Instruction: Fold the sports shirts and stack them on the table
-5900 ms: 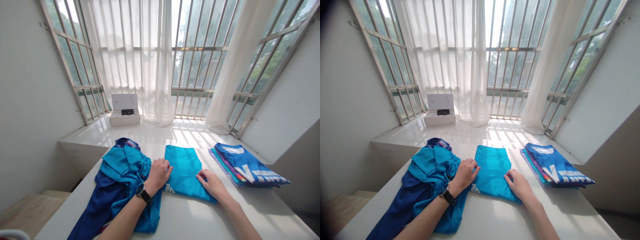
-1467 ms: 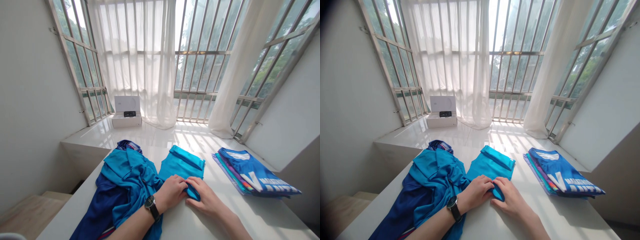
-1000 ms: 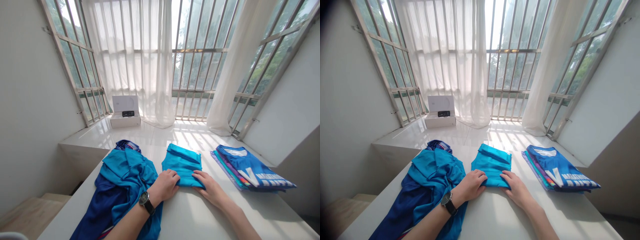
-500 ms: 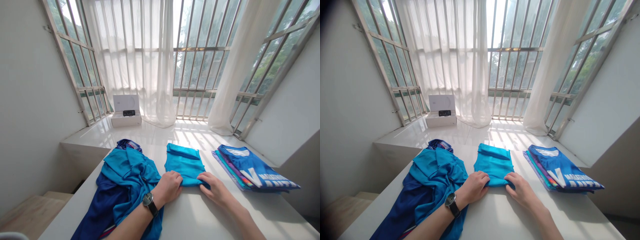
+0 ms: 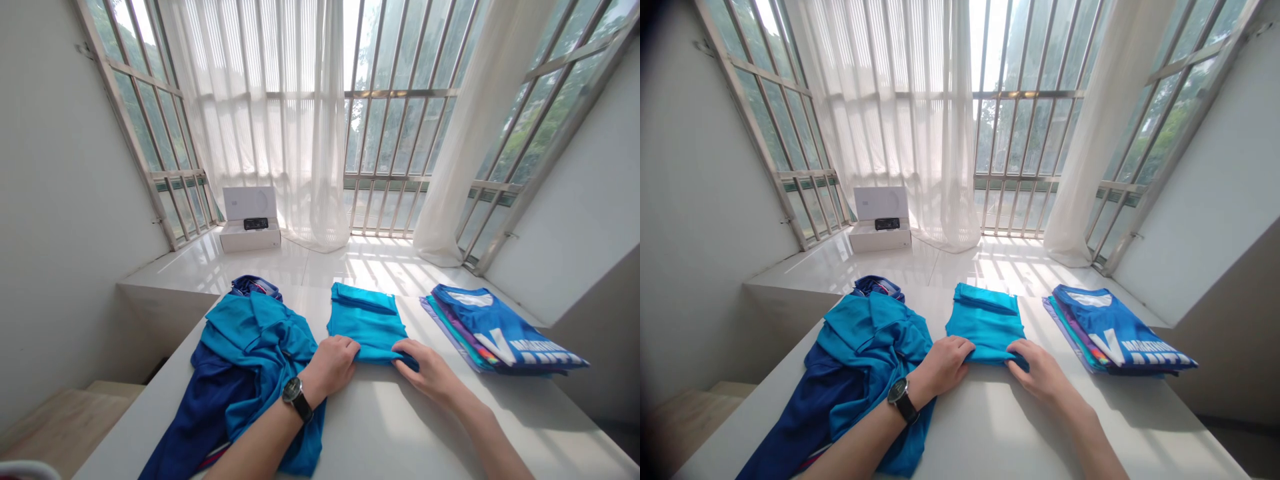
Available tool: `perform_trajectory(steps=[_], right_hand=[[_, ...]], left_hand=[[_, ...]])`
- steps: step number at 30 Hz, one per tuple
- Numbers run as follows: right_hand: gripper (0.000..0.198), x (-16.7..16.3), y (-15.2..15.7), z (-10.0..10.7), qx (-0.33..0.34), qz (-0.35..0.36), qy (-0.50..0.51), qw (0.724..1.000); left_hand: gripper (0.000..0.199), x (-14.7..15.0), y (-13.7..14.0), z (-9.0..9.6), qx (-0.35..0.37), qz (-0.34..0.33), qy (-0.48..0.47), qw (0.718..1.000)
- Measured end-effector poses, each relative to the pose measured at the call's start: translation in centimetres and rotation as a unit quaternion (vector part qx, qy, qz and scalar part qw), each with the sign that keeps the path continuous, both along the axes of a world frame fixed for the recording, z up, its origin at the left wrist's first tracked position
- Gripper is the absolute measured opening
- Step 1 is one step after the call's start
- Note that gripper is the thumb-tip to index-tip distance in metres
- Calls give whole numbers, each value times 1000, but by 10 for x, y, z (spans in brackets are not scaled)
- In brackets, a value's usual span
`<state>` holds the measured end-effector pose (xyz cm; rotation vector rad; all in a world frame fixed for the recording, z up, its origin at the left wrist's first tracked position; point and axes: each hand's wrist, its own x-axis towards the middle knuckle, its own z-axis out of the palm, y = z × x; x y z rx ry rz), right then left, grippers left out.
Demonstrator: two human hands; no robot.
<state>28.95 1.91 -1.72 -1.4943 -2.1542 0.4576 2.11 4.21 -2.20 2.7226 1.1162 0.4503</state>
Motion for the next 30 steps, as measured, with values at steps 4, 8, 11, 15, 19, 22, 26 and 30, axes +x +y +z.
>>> perform_trajectory(steps=[4,8,11,15,19,22,26,30], right_hand=[[28,1,-3,6,-19,9,-14,1000],[33,-5,-5,6,-10,17,-28,999],[28,-9,-5,4,10,25,-32,999],[26,-11,-6,2,35,26,-37,998],[28,-11,-7,3,28,27,-25,999],[25,-8,-7,4,13,16,-14,1000],[20,-3,-4,6,0,-8,11,1000],[25,-1,-2,5,-3,-36,41,998]], left_hand=[[28,-1,1,1,-12,23,-12,1000],[27,0,4,0,-21,53,-30,998],[27,1,7,-1,-28,76,-55,995],[27,1,9,-2,-34,92,-72,993],[25,-4,9,0,-46,56,-99,992],[38,-10,11,3,-73,-4,-115,991],[50,-16,13,6,-91,-13,-95,991],[52,-20,17,3,-86,-14,-74,993]])
